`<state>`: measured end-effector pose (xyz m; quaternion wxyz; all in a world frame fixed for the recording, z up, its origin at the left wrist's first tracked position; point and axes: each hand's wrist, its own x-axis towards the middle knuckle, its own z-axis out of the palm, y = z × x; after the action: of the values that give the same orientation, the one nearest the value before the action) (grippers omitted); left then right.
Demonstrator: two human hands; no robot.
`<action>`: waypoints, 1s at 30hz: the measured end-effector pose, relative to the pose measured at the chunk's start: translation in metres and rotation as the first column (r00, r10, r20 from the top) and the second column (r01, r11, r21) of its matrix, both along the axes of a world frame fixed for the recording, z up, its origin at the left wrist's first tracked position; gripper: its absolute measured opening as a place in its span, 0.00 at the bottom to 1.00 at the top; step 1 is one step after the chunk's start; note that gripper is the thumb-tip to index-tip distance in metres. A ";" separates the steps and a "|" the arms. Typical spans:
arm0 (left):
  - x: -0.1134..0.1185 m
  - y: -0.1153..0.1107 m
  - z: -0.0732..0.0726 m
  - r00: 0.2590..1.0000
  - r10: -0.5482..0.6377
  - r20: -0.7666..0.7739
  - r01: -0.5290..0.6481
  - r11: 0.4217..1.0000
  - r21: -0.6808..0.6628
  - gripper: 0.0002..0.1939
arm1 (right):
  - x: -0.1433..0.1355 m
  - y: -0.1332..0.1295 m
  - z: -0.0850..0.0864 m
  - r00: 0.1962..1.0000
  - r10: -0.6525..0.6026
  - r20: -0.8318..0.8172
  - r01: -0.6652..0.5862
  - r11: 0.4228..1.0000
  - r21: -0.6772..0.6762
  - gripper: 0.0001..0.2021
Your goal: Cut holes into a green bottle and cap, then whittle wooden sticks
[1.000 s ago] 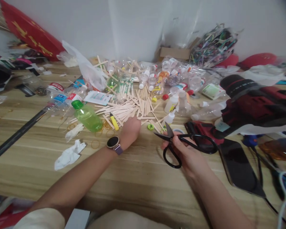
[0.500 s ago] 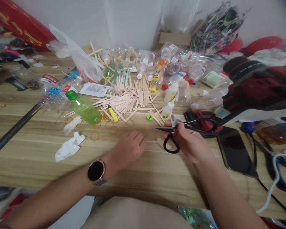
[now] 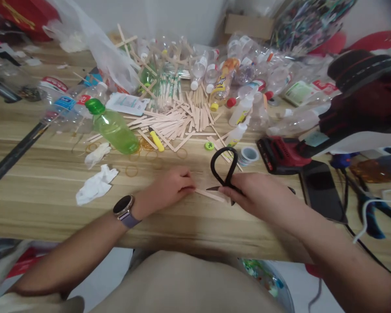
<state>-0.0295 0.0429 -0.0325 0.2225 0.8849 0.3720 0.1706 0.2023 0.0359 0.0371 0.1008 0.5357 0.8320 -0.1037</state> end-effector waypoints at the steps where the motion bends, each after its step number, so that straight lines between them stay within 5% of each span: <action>1: 0.001 0.000 -0.001 1.000 0.002 0.014 -0.002 1.000 -0.007 0.09 | -0.004 -0.001 0.000 0.998 0.000 0.064 0.000 1.000 0.001 0.15; 14: -0.002 -0.001 -0.003 0.988 0.010 0.156 0.012 0.990 -0.139 0.06 | -0.026 -0.005 -0.009 0.954 0.122 0.275 -0.166 0.975 0.144 0.09; 30: -0.001 -0.003 -0.004 0.986 0.000 0.165 0.019 0.994 -0.109 0.07 | -0.032 -0.005 -0.011 0.951 0.114 0.287 -0.142 0.987 0.078 0.11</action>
<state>-0.0305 0.0396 -0.0364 0.3019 0.8559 0.3570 0.2210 0.1706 0.0305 0.0264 0.1984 0.4940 0.8463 0.0214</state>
